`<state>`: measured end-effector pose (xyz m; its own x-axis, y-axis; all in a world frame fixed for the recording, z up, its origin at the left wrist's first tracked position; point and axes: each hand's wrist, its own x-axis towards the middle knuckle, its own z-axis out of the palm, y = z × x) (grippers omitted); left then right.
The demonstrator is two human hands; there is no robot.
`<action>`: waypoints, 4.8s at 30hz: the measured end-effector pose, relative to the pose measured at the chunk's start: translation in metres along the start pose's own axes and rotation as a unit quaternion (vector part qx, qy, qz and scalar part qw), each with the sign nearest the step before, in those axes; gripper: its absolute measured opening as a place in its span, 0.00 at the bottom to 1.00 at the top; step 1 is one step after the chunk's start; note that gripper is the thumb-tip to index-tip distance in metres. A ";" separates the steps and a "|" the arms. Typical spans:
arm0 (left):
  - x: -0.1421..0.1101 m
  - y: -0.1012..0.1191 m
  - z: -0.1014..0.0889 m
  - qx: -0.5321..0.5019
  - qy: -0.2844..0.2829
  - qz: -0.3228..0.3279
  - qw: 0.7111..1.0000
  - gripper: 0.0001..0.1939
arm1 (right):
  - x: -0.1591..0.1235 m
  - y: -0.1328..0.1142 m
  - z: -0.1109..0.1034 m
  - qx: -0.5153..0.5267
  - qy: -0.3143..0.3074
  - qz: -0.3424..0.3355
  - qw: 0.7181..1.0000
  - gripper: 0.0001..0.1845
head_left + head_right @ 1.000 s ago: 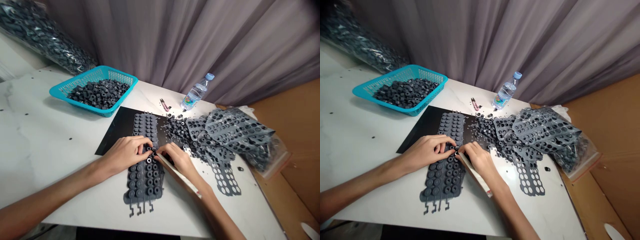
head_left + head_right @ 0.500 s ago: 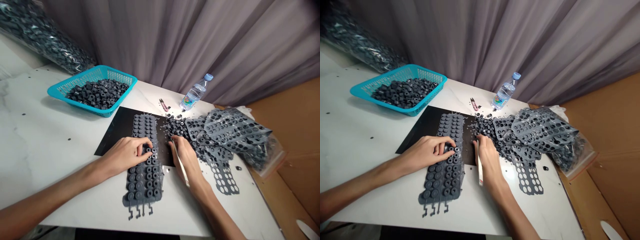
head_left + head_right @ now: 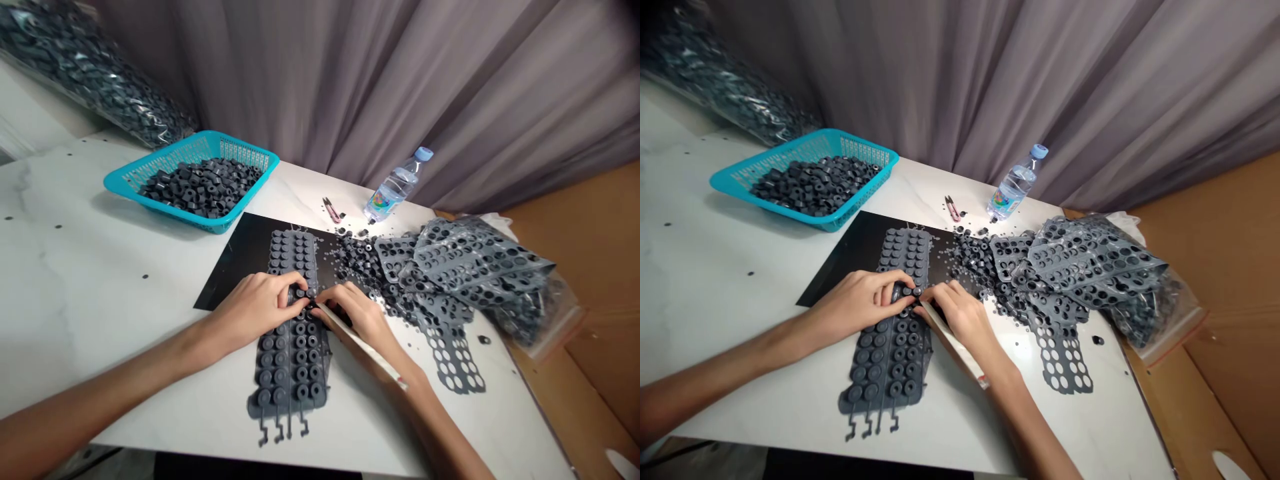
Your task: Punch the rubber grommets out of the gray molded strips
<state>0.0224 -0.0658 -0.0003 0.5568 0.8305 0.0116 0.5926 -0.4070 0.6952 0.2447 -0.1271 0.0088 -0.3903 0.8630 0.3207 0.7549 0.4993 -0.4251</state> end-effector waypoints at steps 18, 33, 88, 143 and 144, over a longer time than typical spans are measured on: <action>0.000 -0.003 0.004 0.001 0.010 0.019 1.000 0.11 | 0.003 -0.002 0.019 -0.140 -0.008 -0.003 0.990 0.12; -0.013 -0.003 0.002 -0.057 0.073 0.024 0.995 0.04 | 0.003 0.002 0.008 0.054 0.004 0.048 0.997 0.11; 0.002 -0.011 0.000 -0.085 -0.010 -0.028 0.996 0.10 | 0.018 -0.004 0.019 -0.148 0.010 -0.038 0.988 0.12; 0.000 0.000 -0.005 -0.037 -0.052 -0.020 0.998 0.17 | 0.017 0.003 -0.003 0.009 -0.032 0.026 0.999 0.11; 0.000 0.000 -0.005 -0.039 -0.054 -0.022 0.998 0.17 | 0.016 0.002 -0.003 0.005 -0.034 0.026 0.999 0.11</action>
<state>0.0195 -0.0641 0.0033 0.5928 0.7998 -0.0940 0.5729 -0.3368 0.7472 0.2416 -0.1121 0.0159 -0.3852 0.8910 0.2401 0.7702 0.4538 -0.4482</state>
